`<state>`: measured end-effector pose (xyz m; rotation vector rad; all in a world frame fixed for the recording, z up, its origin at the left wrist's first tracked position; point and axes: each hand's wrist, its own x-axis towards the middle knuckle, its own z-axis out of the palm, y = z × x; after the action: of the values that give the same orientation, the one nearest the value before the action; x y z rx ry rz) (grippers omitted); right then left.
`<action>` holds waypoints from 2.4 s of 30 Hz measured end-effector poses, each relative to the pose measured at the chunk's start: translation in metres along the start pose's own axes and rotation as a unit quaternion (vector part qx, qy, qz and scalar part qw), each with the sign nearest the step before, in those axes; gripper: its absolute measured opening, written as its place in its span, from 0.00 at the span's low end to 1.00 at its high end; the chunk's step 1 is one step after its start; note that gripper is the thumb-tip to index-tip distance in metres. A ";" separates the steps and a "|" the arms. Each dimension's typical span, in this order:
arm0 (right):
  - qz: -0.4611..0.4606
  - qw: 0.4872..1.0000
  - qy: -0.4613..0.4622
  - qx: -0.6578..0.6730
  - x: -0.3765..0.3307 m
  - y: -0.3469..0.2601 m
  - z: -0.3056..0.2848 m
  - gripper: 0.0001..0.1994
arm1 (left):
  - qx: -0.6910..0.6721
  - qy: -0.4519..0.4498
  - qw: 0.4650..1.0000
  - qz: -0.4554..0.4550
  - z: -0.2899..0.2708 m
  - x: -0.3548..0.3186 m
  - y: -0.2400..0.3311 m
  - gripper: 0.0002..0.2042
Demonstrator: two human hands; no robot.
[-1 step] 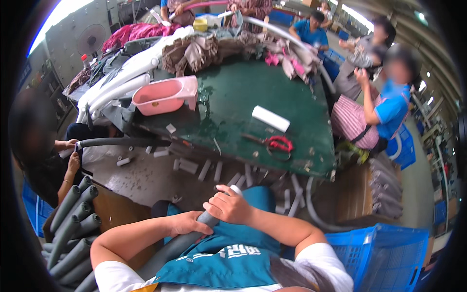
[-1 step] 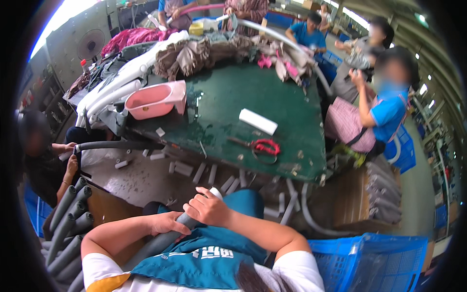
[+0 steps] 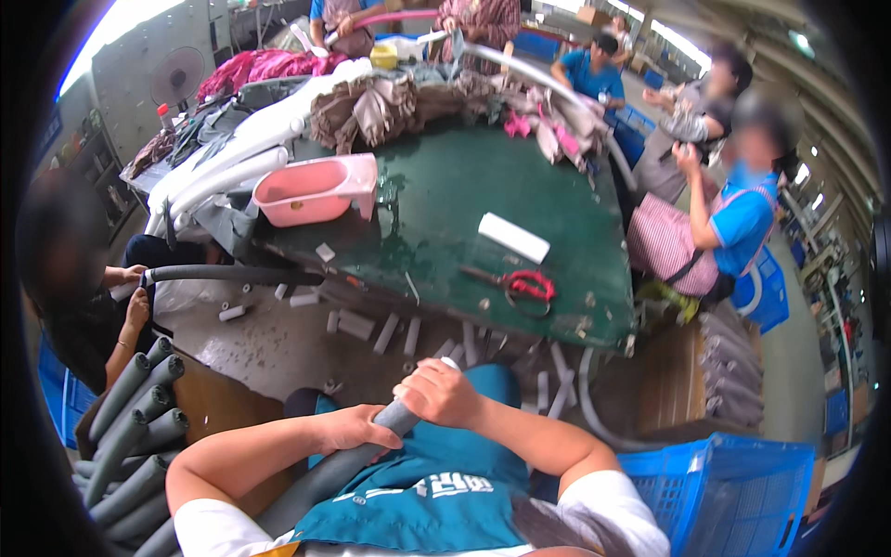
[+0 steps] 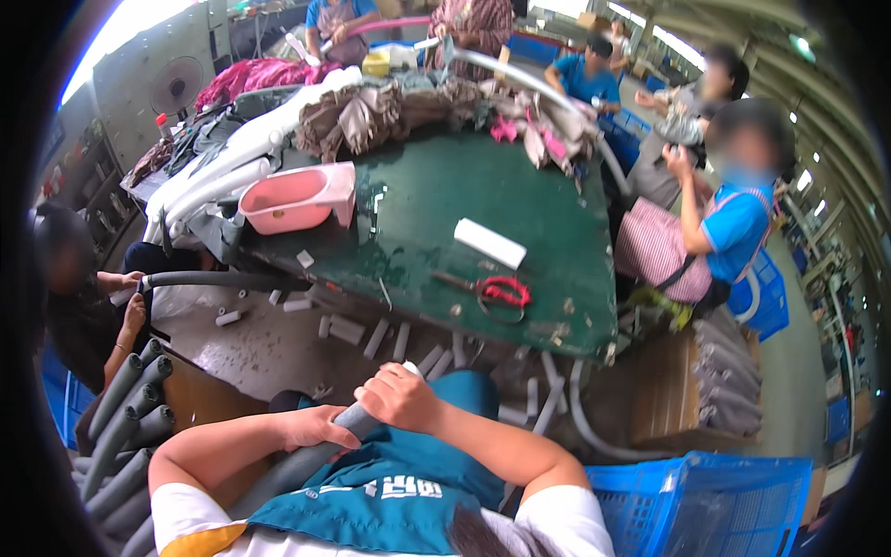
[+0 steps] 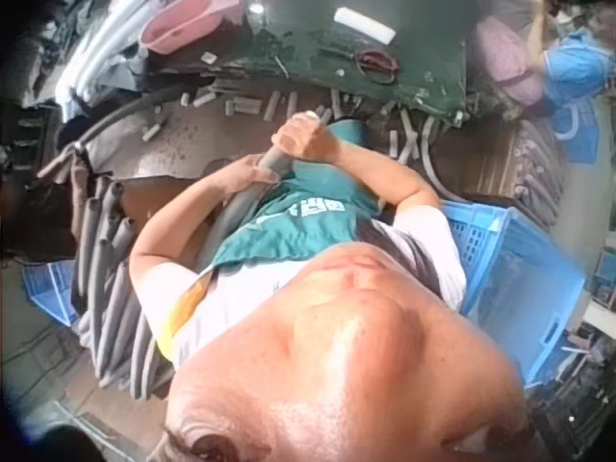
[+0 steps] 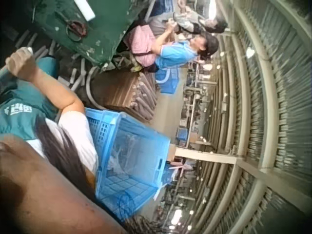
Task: The person repeatedly inserts white foam rods into gray fabric sleeves, then pulls the sleeves over the rods to cover them. The person uses scissors to trim excess fabric and places finished rods into a blue basket. The process is repeated multiple times with consistent hand motions.
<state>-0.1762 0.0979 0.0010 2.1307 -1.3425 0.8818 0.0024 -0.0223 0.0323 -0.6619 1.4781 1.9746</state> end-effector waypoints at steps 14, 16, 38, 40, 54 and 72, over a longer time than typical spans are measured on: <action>0.533 0.779 0.150 0.294 -0.039 0.087 -0.075 0.11 | 0.457 0.342 0.817 0.082 -0.017 -0.117 0.057 0.20; 0.387 0.771 0.091 0.498 -0.011 0.067 -0.062 0.16 | 0.473 0.343 0.801 0.133 -0.012 -0.115 0.061 0.21; 0.456 0.529 0.068 0.712 0.043 -0.017 -0.018 0.09 | 0.728 0.453 0.512 0.045 0.035 -0.146 0.022 0.28; 0.432 0.532 0.074 0.724 0.028 -0.008 -0.010 0.07 | 0.720 0.429 0.541 0.072 0.035 -0.147 0.023 0.27; 0.359 0.538 -0.146 0.748 0.024 -0.031 -0.028 0.13 | 0.744 0.395 0.522 0.133 0.040 -0.148 0.016 0.27; 0.378 0.552 -0.234 0.706 0.110 -0.075 -0.026 0.19 | 0.690 0.517 0.493 0.113 0.030 -0.160 -0.026 0.30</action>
<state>-0.0801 0.0793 0.0953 2.9258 -2.3641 2.5928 0.1331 -0.0121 0.1325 -0.7908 3.1339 -0.3689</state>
